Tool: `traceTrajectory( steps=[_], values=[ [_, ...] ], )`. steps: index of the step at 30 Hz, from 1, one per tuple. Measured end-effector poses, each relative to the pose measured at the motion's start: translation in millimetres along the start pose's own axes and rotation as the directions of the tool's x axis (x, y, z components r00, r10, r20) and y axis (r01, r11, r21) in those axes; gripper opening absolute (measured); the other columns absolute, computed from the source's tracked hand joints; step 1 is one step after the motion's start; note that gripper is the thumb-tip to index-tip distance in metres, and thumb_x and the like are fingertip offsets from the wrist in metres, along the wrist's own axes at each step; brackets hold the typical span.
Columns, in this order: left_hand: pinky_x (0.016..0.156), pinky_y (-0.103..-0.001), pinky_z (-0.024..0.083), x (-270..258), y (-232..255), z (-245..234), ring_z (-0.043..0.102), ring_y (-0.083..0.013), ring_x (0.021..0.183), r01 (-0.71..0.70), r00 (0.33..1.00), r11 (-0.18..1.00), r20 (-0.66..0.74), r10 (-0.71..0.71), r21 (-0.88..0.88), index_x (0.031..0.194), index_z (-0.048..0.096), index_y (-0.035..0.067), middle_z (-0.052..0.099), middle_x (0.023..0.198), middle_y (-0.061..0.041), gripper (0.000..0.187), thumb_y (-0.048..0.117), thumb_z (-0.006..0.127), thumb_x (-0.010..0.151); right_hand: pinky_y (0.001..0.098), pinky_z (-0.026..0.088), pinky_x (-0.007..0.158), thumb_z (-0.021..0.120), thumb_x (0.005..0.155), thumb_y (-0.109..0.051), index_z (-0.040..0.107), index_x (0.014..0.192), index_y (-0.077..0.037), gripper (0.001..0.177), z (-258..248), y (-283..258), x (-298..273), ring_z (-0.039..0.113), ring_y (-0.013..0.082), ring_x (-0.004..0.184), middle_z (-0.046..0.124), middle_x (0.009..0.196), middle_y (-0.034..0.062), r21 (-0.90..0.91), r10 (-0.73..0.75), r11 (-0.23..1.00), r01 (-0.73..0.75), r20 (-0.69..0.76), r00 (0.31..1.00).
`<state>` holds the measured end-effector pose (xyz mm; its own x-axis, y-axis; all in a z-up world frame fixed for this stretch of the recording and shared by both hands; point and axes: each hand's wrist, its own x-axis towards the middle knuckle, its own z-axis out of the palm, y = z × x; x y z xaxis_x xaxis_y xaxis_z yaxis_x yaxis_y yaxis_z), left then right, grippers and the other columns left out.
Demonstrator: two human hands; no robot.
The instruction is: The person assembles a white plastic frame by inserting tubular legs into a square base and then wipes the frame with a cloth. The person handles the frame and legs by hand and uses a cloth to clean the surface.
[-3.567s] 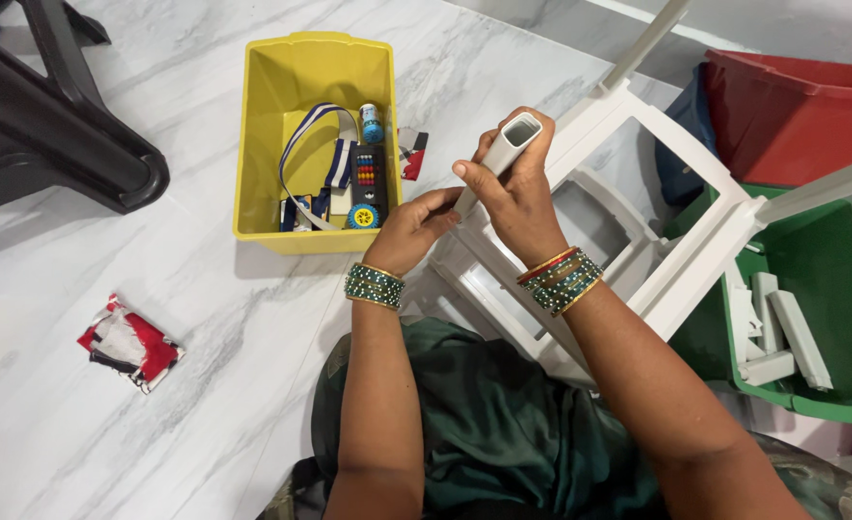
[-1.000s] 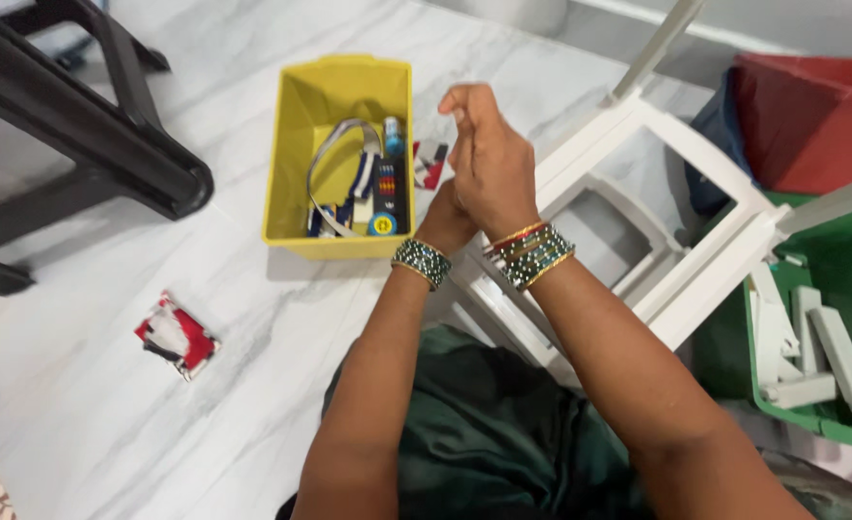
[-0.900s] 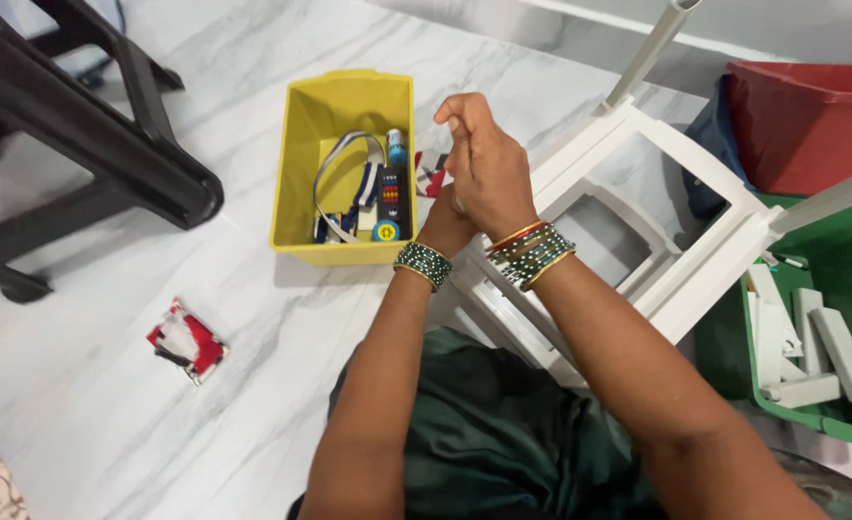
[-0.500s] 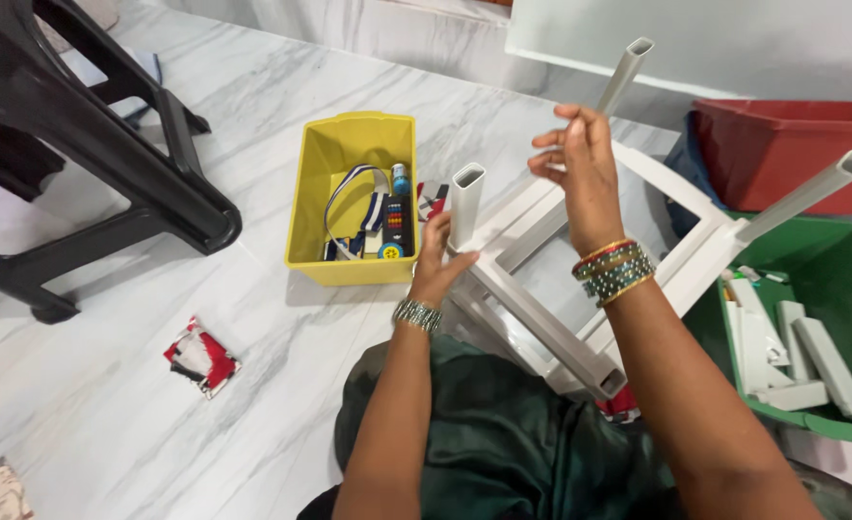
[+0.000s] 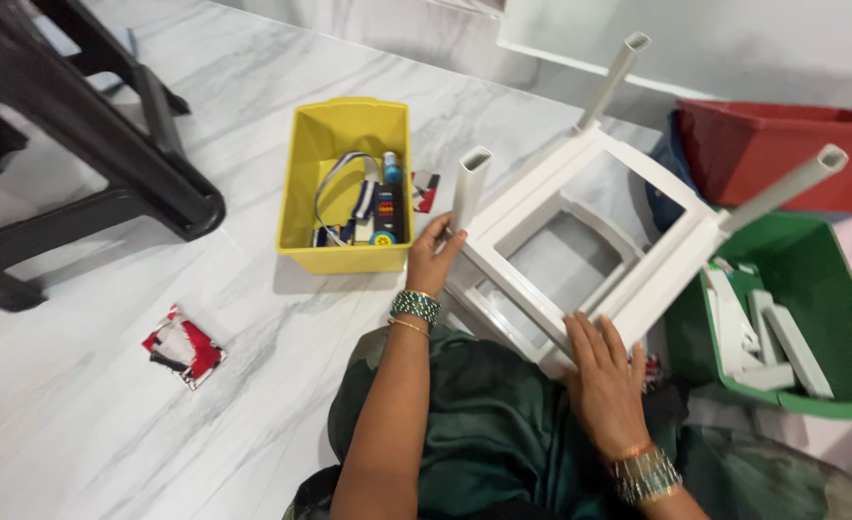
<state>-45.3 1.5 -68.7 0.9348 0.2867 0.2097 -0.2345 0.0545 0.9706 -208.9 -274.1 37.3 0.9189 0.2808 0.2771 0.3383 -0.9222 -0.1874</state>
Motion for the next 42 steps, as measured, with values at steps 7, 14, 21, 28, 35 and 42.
traceTrajectory(
  steps=[7,14,21,28,35,42],
  values=[
    [0.09,-0.029,0.055,-16,34,5,0.068,-0.0129,0.096,-0.067,0.997,0.993,-0.037,0.071,0.098,0.116,0.069,-0.001,0.074,0.107,-0.007,0.033,0.011,0.08,0.087,0.0494,0.036,0.118,0.069,0.079,-0.001,0.056,0.142,-0.017,0.066,7,71,42,0.043,0.0321,0.145,0.06,0.143,0.0021,0.31,-0.17,0.934,0.18,-0.059,0.984],
    [0.087,-0.031,0.06,-27,50,-6,0.071,-0.0164,0.102,-0.1,0.99,0.983,0.115,0.083,0.155,0.126,0.065,0.003,0.065,0.119,-0.008,0.041,0.012,0.077,0.088,0.049,0.035,0.116,0.073,0.078,-0.003,0.06,0.137,-0.014,0.062,-12,104,70,0.041,0.0327,0.145,0.059,0.144,0.0032,0.325,-0.223,0.926,0.193,0.058,0.973],
    [0.083,-0.031,0.058,-17,28,-11,0.069,-0.019,0.093,-0.214,0.969,0.935,0.183,0.166,0.284,0.133,0.066,0.003,0.064,0.123,-0.011,0.044,0.014,0.076,0.091,0.0586,0.028,0.118,0.073,0.081,-0.007,0.061,0.136,-0.018,0.058,1,115,67,0.041,0.0311,0.147,0.061,0.142,0.0009,0.294,-0.16,0.947,0.134,0.068,0.985],
    [0.092,-0.036,0.053,-24,44,-3,0.066,-0.024,0.11,-0.269,0.963,0.86,0.094,0.254,0.434,0.13,0.065,0.0,0.064,0.132,-0.013,0.042,0.021,0.071,0.094,0.0628,0.026,0.116,0.07,0.082,-0.008,0.057,0.138,-0.021,0.059,1,118,67,0.039,0.0308,0.145,0.058,0.145,0.0005,0.291,-0.208,0.938,0.188,0.04,0.977],
    [0.101,-0.034,0.045,4,76,32,0.059,-0.0172,0.109,-0.087,0.981,0.953,0.14,0.133,-0.291,0.125,0.058,0.001,0.06,0.111,-0.008,0.067,0.057,0.025,0.109,0.0626,0.026,0.118,0.069,0.084,-0.008,0.056,0.14,-0.023,0.06,9,124,63,0.037,0.0283,0.148,0.058,0.145,-0.0009,0.272,-0.223,0.94,0.208,0.027,0.974],
    [0.05,-0.025,0.035,15,80,69,0.045,-0.0105,0.054,-0.066,0.989,0.955,-0.146,0.024,-0.288,0.079,0.055,0.008,0.05,0.062,-0.001,0.068,0.059,0.022,0.109,0.0639,0.024,0.118,0.069,0.085,-0.009,0.055,0.14,-0.023,0.058,8,126,62,0.036,0.0275,0.148,0.058,0.144,-0.0009,0.283,-0.198,0.942,0.178,0.046,0.979]
  ],
)
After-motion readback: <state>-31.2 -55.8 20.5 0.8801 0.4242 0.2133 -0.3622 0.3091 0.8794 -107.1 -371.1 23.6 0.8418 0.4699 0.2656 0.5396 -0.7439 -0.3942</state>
